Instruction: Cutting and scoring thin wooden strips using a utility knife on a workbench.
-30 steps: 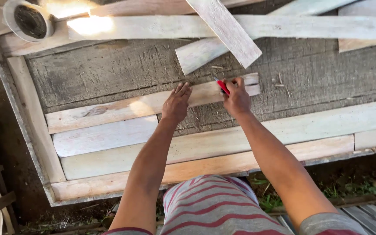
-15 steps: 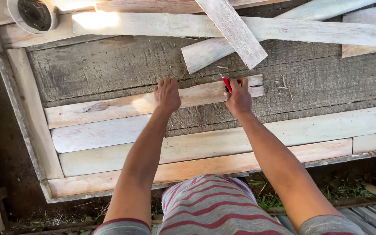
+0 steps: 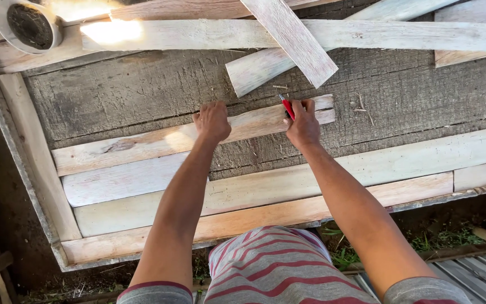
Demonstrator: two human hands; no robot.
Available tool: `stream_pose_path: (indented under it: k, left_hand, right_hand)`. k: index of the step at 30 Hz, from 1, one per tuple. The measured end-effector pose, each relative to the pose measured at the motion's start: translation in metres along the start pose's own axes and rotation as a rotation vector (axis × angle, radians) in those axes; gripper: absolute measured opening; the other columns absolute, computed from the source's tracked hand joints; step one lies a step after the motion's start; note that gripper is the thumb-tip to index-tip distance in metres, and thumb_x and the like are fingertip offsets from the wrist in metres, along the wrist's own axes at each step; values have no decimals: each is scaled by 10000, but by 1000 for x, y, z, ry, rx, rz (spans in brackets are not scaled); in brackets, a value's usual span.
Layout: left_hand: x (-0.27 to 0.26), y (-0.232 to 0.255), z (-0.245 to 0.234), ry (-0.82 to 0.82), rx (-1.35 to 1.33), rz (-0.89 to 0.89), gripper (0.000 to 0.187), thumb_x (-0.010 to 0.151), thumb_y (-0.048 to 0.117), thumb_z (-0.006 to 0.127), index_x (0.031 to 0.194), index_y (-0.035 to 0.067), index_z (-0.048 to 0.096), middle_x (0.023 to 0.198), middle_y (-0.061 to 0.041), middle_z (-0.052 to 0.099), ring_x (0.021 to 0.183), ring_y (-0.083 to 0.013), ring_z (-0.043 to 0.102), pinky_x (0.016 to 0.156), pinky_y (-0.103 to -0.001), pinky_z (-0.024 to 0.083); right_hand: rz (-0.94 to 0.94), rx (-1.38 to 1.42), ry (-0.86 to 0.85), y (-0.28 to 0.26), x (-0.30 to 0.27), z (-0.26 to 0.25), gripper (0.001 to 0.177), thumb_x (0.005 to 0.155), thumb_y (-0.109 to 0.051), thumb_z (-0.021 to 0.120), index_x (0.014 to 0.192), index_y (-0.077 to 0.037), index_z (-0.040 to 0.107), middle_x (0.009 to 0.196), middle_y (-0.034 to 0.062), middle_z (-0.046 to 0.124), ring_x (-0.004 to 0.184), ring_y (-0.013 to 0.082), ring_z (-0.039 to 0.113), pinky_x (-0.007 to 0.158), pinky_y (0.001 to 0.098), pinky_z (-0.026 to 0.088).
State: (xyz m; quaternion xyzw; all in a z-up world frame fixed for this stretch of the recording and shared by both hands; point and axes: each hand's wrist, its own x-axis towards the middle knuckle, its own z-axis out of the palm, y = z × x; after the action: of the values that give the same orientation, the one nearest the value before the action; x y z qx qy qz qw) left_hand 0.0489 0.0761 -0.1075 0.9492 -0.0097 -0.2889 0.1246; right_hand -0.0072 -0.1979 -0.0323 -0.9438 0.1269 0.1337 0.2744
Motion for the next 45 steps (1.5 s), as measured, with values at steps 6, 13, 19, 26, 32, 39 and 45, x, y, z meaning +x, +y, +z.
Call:
stream_pose_path:
  k: [6, 13, 19, 26, 32, 39, 45]
  left_hand:
    - [-61, 37, -21, 452, 10, 237, 354, 850, 63, 809, 1132, 175, 628, 1184, -42, 516, 1193, -254, 496, 1018, -462, 421]
    - [-108, 77, -10, 101, 150, 342, 692, 1065, 412, 451, 1667, 218, 171, 1750, -8, 102, 1602, -308, 2, 1253, -652, 36]
    - [-105, 83, -13, -42, 154, 301, 706, 1063, 337, 440, 1679, 218, 116, 1754, 5, 25, 1600, -310, -33, 1250, -663, 4]
    - [-84, 138, 27, 182, 91, 432, 746, 1038, 338, 530, 1663, 122, 185, 1740, -110, 96, 1593, -358, 77, 1256, -636, 104]
    - [-54, 143, 64, 233, 84, 465, 677, 1054, 246, 479, 1664, 142, 204, 1731, -103, 165, 1581, -365, 154, 1264, -602, 140]
    - [-56, 150, 45, 61, 174, 377, 725, 1040, 212, 485, 1677, 219, 138, 1748, -47, 91, 1596, -347, 108, 1272, -594, 136]
    - [-48, 158, 36, -27, 199, 355, 771, 1052, 237, 517, 1681, 288, 73, 1750, -23, 18, 1599, -350, 37, 1258, -620, 131]
  right_hand:
    - [-54, 45, 28, 7, -2, 2, 480, 953, -157, 769, 1379, -180, 549, 1276, 113, 441, 1023, 556, 661, 869, 687, 602]
    - [-116, 37, 139, 37, 1, 21, 533, 892, -219, 815, 1369, -180, 579, 1290, 30, 468, 1059, 425, 695, 874, 591, 615]
    - [-251, 182, 623, 96, -13, -10, 308, 929, -163, 844, 1073, 13, 635, 859, 215, 608, 778, 495, 656, 674, 547, 533]
    - [-116, 216, 241, 90, -48, -20, 318, 1041, -265, 585, 1254, -34, 538, 995, 290, 617, 934, 581, 619, 742, 648, 497]
    - [6, 227, 37, 58, -60, -2, 358, 1069, -350, 540, 1328, -102, 531, 1083, 190, 635, 980, 469, 674, 773, 580, 556]
    - [54, 192, -24, 53, -53, 7, 419, 1099, -365, 461, 1403, -77, 436, 1151, 227, 559, 911, 534, 672, 726, 655, 588]
    - [38, 247, -27, 46, -48, -15, 429, 1124, -339, 445, 1434, -46, 394, 1204, 232, 544, 977, 520, 668, 755, 655, 593]
